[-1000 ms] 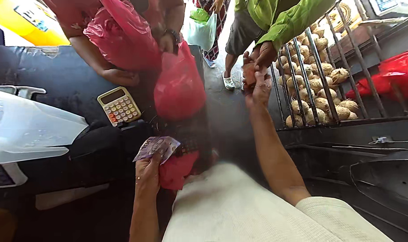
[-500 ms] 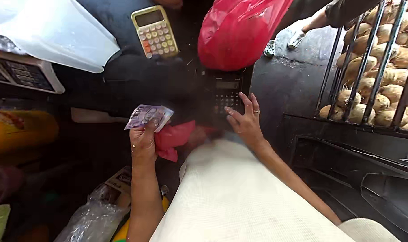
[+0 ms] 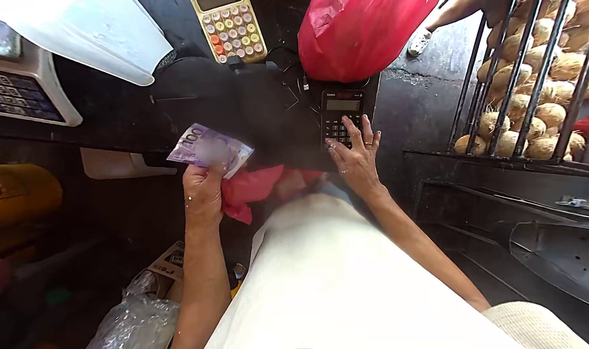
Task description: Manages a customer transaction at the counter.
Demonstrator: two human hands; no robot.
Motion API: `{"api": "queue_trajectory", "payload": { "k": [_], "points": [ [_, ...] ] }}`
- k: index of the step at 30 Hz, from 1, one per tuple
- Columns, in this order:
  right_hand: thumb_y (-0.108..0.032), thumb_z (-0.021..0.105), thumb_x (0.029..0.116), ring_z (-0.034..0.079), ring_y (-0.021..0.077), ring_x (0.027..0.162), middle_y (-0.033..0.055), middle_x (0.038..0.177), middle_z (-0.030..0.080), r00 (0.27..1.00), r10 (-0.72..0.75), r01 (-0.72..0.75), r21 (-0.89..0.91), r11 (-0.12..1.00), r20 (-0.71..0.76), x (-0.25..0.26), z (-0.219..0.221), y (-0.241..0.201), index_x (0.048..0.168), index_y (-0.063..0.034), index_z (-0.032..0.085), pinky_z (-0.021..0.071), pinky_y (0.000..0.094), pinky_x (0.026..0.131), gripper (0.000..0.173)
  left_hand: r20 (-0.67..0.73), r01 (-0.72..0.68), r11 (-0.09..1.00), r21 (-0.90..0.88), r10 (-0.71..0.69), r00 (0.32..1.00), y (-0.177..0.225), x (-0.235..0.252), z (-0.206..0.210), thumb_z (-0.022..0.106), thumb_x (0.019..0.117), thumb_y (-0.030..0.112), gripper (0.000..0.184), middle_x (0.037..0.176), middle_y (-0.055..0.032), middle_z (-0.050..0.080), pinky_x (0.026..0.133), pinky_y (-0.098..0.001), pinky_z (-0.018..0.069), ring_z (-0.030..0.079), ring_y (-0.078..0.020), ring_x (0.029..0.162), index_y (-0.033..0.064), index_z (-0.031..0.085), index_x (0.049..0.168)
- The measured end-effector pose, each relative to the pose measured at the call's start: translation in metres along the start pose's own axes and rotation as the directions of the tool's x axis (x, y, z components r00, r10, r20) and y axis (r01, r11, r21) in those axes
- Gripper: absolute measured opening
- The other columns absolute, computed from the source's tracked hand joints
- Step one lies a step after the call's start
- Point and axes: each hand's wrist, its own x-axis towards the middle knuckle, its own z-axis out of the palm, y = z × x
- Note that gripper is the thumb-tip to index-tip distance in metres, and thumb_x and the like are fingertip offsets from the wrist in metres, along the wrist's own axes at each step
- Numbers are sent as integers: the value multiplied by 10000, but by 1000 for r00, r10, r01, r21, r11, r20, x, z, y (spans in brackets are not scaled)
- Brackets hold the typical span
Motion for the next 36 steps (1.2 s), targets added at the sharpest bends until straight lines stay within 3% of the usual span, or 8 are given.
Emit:
{"api": "queue_trajectory", "payload": {
  "k": [4,9,16,21,25,27,31,36],
  "points": [
    [-324,549,1046,170,421,1548,146,1627,356,991,117,-109,110,988,-70,-5,-5,3,1192,-246,756,146,720,1192,266,42,-14,1000,-13,14,999,0,7,-6,563,1015,91,162,1027,25,741,869,-320,613,725,-110,931,117,632,1159],
    [-275,501,1070,353,349,1476,181,1627,320,957,278,-248,258,934,-86,-8,-14,14,1244,-118,730,332,528,1186,328,48,-1,1000,-10,1,999,-4,9,-5,561,1014,81,157,1009,53,742,862,-289,609,720,-76,921,134,645,1135],
    [-269,519,1061,263,375,1516,178,1652,273,964,242,-214,217,952,-112,-4,-20,12,1294,-159,710,272,555,1207,321,86,13,1000,-18,-11,996,-5,15,-2,597,1003,89,218,1066,48,735,885,-302,607,712,-81,961,129,651,1210],
    [-304,536,1055,194,433,1536,167,1654,289,979,197,-193,80,978,-44,2,-11,5,1312,-215,698,209,708,1174,316,88,5,1000,6,-6,996,-7,17,-5,581,1013,102,177,1049,52,739,886,-328,612,718,-92,957,135,658,1169],
    [-297,516,1062,167,420,1548,131,1676,258,968,244,-243,29,970,-58,0,-13,6,1302,-204,698,182,719,1173,315,77,-7,1000,1,7,997,-8,18,-6,577,1011,96,170,1038,44,741,872,-327,615,722,-97,942,131,658,1157],
    [-265,503,1067,205,398,1544,129,1668,283,962,265,-259,91,962,-61,-1,-14,6,1289,-161,706,208,655,1202,318,76,2,1000,5,-3,997,-9,19,-7,567,1012,86,151,1019,49,739,867,-323,613,720,-92,929,134,651,1129],
    [-204,466,1082,406,272,1462,184,1609,347,908,387,-306,378,874,-158,-4,-18,10,1215,-30,711,400,397,1181,329,97,5,1000,-17,-3,995,-11,20,-8,577,1013,86,164,1037,46,734,891,-337,610,718,-100,948,132,647,1154],
    [-223,475,1079,397,296,1457,211,1583,373,883,429,-353,334,874,-188,-17,-9,19,1242,-66,719,365,408,1190,333,113,-2,1000,-7,2,994,-10,25,-7,582,1017,101,157,1044,55,732,895,-317,605,712,-81,959,133,640,1159]
  ]
}}
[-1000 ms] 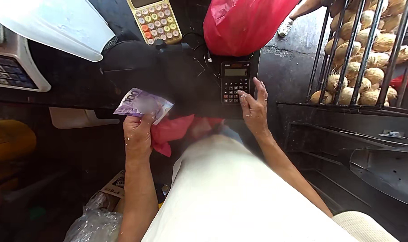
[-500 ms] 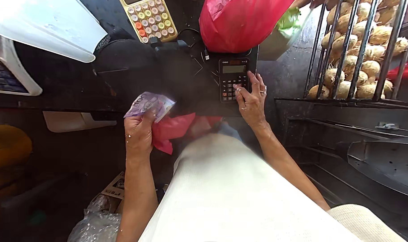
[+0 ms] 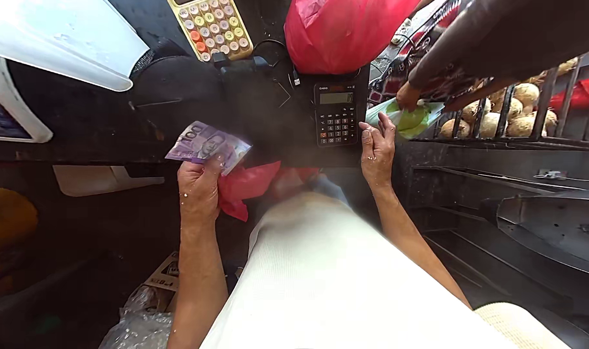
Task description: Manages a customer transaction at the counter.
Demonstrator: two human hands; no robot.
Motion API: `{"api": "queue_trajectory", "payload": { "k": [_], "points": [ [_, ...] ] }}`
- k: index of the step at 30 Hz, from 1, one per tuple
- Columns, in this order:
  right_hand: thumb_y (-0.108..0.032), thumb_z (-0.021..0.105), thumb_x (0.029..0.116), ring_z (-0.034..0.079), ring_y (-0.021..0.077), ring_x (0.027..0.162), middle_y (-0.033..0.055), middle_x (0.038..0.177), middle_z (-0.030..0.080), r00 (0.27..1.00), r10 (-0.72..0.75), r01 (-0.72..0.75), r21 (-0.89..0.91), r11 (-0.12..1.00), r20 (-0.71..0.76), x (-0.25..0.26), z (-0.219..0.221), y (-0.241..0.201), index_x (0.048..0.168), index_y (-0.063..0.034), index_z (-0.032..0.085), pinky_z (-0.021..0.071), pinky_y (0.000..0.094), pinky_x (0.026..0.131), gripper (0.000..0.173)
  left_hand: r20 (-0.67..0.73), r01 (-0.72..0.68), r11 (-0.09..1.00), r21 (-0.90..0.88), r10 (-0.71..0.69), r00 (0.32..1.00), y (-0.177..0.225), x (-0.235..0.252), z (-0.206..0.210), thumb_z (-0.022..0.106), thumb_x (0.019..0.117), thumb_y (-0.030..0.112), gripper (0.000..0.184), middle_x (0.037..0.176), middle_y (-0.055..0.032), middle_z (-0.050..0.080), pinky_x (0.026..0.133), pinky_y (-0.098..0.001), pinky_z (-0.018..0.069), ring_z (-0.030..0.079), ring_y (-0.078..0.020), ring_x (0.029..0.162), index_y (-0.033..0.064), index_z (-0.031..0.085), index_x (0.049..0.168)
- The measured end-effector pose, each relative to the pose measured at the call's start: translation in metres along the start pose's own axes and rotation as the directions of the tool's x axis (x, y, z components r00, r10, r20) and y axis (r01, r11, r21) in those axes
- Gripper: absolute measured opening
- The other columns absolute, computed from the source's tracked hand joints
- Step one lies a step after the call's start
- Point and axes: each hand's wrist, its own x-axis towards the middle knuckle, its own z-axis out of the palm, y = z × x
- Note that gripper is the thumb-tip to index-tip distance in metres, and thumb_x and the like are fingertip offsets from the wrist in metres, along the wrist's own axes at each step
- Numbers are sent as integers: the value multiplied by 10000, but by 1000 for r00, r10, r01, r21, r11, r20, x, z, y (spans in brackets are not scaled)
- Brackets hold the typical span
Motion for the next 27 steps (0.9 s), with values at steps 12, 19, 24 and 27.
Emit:
{"api": "queue_trajectory", "payload": {
  "k": [12,19,24,27],
  "points": [
    [-238,517,1060,412,332,1436,206,1548,435,994,-105,107,-71,992,32,-16,-4,1,1162,-57,750,352,470,1180,312,24,-42,999,6,42,999,5,7,-4,565,1016,100,154,1029,47,734,886,-335,610,718,-99,947,129,639,1147],
    [-269,508,1046,348,367,1473,160,1533,467,992,-125,127,-241,962,24,-21,5,0,1162,-146,761,298,597,1175,304,40,-60,998,2,60,997,7,9,2,580,1009,79,175,1048,83,721,911,-269,583,691,-38,971,147,631,1163],
    [-299,520,1043,318,391,1492,160,1530,481,992,-127,125,-266,956,11,-22,8,-2,1139,-164,773,206,656,1197,302,43,-67,998,-1,67,997,11,14,5,585,1012,89,154,1023,86,728,895,-273,592,696,-36,952,155,652,1134],
    [-301,534,1032,271,413,1507,194,1546,443,982,-190,188,-222,957,14,-18,12,-13,1147,-180,770,186,669,1197,289,55,-63,998,-13,64,996,13,16,7,571,1017,92,138,1006,73,735,874,-292,608,713,-62,931,149,647,1116]
  ]
}}
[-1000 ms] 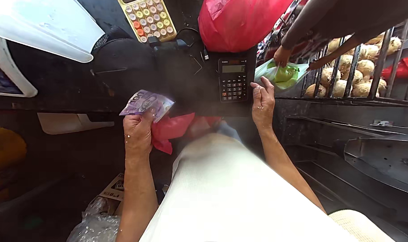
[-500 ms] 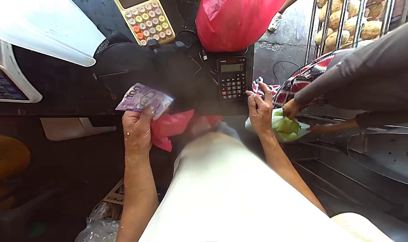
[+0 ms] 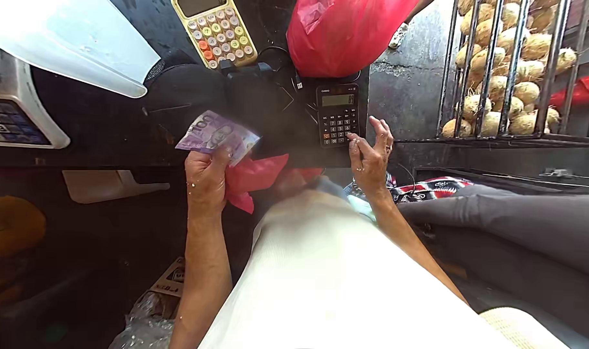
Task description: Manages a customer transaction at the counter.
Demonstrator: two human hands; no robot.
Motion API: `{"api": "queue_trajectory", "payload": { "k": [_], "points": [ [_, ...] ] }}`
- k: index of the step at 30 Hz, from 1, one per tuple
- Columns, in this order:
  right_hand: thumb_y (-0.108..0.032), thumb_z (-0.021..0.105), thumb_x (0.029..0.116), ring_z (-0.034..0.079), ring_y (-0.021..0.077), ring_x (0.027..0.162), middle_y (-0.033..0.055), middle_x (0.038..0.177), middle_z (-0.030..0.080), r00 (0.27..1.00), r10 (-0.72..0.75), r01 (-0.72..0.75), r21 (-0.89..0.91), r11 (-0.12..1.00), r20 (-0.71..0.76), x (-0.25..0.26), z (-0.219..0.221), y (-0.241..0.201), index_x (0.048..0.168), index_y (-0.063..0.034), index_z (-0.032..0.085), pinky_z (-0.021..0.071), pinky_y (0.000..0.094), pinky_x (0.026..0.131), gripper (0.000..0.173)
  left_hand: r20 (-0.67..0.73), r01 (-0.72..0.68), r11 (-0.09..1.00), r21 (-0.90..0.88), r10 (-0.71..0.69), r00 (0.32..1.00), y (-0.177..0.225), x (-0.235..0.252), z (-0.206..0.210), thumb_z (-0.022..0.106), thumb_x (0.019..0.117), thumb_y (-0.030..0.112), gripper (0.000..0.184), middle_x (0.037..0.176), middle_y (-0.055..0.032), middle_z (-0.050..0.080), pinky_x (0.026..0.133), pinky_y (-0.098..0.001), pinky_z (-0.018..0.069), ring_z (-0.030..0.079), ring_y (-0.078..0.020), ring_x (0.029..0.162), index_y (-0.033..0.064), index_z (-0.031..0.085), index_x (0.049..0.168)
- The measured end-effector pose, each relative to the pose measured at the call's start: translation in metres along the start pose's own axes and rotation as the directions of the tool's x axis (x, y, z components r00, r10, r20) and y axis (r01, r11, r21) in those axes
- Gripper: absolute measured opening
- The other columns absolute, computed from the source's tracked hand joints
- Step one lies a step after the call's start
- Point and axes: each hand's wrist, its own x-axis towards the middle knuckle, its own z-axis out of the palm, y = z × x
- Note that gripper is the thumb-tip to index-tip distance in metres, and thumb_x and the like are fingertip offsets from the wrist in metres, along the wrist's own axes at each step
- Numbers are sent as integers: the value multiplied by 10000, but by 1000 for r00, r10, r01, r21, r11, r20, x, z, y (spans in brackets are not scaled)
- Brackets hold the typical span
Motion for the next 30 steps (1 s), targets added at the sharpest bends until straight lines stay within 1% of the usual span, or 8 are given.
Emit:
{"api": "queue_trajectory", "payload": {
  "k": [7,9,12,16,20,23,26,30],
  "points": [
    [-325,586,1013,211,436,1529,158,1575,430,994,-103,104,-33,994,32,11,21,-4,1098,-255,787,125,721,1186,229,22,-20,999,-31,21,1000,3,6,3,553,1028,89,158,1027,48,732,869,-313,613,717,-87,927,132,638,1154],
    [-341,563,1029,195,448,1533,157,1596,406,995,-93,95,-47,994,30,16,22,-8,1141,-273,781,110,734,1181,255,20,-22,999,-37,23,1000,3,6,3,560,1026,91,157,1030,46,733,867,-311,612,717,-88,930,131,636,1158],
    [-310,579,1022,168,433,1546,144,1625,363,994,-86,87,-5,996,73,20,16,-6,1136,-227,775,126,731,1184,242,16,-21,999,-40,21,1000,4,9,7,553,1022,82,162,1021,55,732,858,-307,613,716,-83,918,141,638,1147],
    [-260,572,1021,279,395,1507,202,1533,451,992,-116,121,140,983,-44,17,0,22,1025,-124,776,263,570,1224,245,-4,-38,999,-23,38,999,8,12,13,568,1020,110,151,1014,69,734,855,-297,613,716,-75,914,157,650,1138],
    [-252,580,1010,291,419,1495,210,1505,484,986,-165,165,142,976,-11,14,-4,54,1011,-133,789,262,566,1219,240,-40,-58,998,-34,57,998,11,23,31,545,1024,102,158,1001,65,734,838,-290,613,717,-79,893,159,643,1133],
    [-188,566,1008,360,365,1471,212,1466,514,987,-158,163,318,934,-42,33,-12,59,868,-57,745,328,494,1212,262,-55,-116,992,-47,114,992,17,37,55,545,1016,86,151,981,68,739,850,-302,611,720,-84,896,163,645,1100],
    [-156,484,1050,512,255,1354,187,1415,541,997,-65,78,492,867,-43,66,-20,71,902,0,703,456,384,1126,307,-81,-194,979,-65,189,979,28,51,80,543,1017,89,167,1003,78,739,862,-296,607,716,-78,919,182,645,1108],
    [-182,439,1079,634,180,1185,119,1296,634,992,-8,-75,646,759,124,114,-28,112,985,0,708,549,360,1010,338,-180,-291,954,-67,275,944,42,65,123,553,1023,118,180,1004,97,740,834,-264,599,705,-52,904,221,682,1095]
  ]
}}
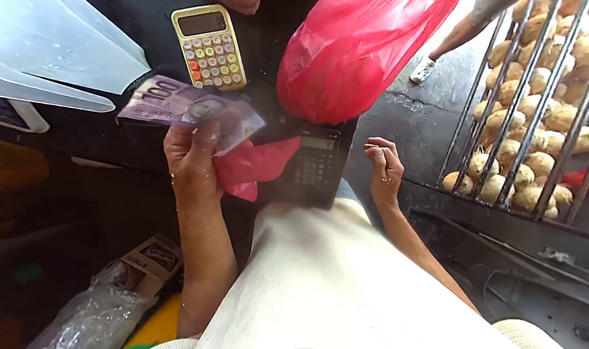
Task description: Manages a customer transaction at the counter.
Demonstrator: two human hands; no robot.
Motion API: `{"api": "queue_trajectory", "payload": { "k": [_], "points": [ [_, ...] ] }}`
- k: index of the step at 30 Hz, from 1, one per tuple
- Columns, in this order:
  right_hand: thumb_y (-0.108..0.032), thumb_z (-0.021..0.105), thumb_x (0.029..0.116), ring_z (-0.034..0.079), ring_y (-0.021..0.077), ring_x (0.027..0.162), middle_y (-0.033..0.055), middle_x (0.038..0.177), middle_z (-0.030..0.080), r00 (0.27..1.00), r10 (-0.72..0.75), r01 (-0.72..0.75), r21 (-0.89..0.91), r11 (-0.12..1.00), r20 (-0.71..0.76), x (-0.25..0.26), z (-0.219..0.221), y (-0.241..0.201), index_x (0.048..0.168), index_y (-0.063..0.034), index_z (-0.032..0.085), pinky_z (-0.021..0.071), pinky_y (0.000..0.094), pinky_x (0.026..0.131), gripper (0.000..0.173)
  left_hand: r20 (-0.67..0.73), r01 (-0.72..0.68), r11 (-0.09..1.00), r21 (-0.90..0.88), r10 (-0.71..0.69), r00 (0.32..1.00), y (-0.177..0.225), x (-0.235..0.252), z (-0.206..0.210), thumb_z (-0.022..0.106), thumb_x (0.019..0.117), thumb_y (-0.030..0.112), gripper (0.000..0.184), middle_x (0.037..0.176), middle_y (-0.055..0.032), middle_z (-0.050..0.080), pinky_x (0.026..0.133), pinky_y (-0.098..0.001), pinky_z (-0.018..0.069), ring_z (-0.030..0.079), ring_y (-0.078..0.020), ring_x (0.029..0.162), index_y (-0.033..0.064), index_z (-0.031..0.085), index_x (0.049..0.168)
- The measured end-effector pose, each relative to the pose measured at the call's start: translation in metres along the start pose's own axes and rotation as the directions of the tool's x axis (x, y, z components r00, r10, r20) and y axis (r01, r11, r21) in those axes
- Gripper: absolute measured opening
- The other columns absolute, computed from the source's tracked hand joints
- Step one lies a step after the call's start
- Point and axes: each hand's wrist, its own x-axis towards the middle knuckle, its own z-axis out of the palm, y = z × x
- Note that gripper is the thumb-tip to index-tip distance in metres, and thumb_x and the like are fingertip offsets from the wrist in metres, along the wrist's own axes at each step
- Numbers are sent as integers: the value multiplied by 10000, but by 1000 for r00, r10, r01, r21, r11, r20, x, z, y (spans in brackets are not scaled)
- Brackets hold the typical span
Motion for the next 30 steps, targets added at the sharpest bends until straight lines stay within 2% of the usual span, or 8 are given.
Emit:
{"api": "queue_trajectory", "payload": {
  "k": [8,11,14,17,20,24,27,30],
  "points": [
    [-257,408,1103,694,92,800,-4,927,708,896,-65,-61,267,962,439,95,-50,26,953,-78,686,619,308,719,363,-80,60,951,304,-38,996,18,-30,102,647,997,254,136,1026,160,720,819,-202,589,678,19,915,255,693,1126],
    [-441,404,1091,690,101,791,7,914,719,649,-153,-181,347,920,745,113,-49,-6,996,-72,703,609,309,688,484,21,233,915,330,-254,967,17,-56,120,687,953,228,343,1062,65,726,835,-258,610,697,-40,952,135,601,1272],
    [-770,303,968,711,116,796,7,976,744,273,-68,-570,218,792,960,110,-39,-43,1251,-96,629,593,295,604,801,174,260,854,450,-370,913,13,-77,130,617,976,182,191,997,50,686,816,-199,557,641,9,904,76,643,1133],
    [-482,447,1059,697,127,882,33,1065,703,107,-110,-715,154,682,988,100,-30,-59,1297,-83,591,617,329,698,486,237,139,865,483,-281,930,1,-90,133,582,1017,233,218,1075,26,725,888,-245,577,672,-28,979,109,718,1133],
    [-75,503,1027,643,102,819,60,963,662,305,-115,-610,286,739,946,100,-39,-75,1181,2,594,563,297,736,196,207,109,907,406,-208,956,-5,-86,143,612,997,381,332,1114,58,720,892,-220,574,672,-25,1011,158,676,1236],
    [-13,555,990,647,111,819,130,979,670,575,-197,-119,318,941,794,115,-73,-95,1146,69,629,558,272,755,191,244,229,972,58,-236,941,-16,-67,161,654,879,655,725,1056,16,730,820,-247,590,692,-74,931,104,593,1346],
    [-49,597,989,671,130,819,130,972,701,713,-236,96,242,966,660,118,-102,-96,1134,47,666,576,299,747,187,299,280,944,172,-321,898,-27,-56,197,684,947,313,245,913,27,736,739,-240,602,697,-62,814,105,724,1070],
    [-168,467,1053,700,149,929,75,1035,726,944,-19,-133,432,892,328,144,-136,-70,1130,4,668,604,340,815,275,412,234,952,197,-297,862,-34,-43,231,656,984,196,117,915,39,723,743,-216,590,682,-48,813,113,735,1010]
  ]
}}
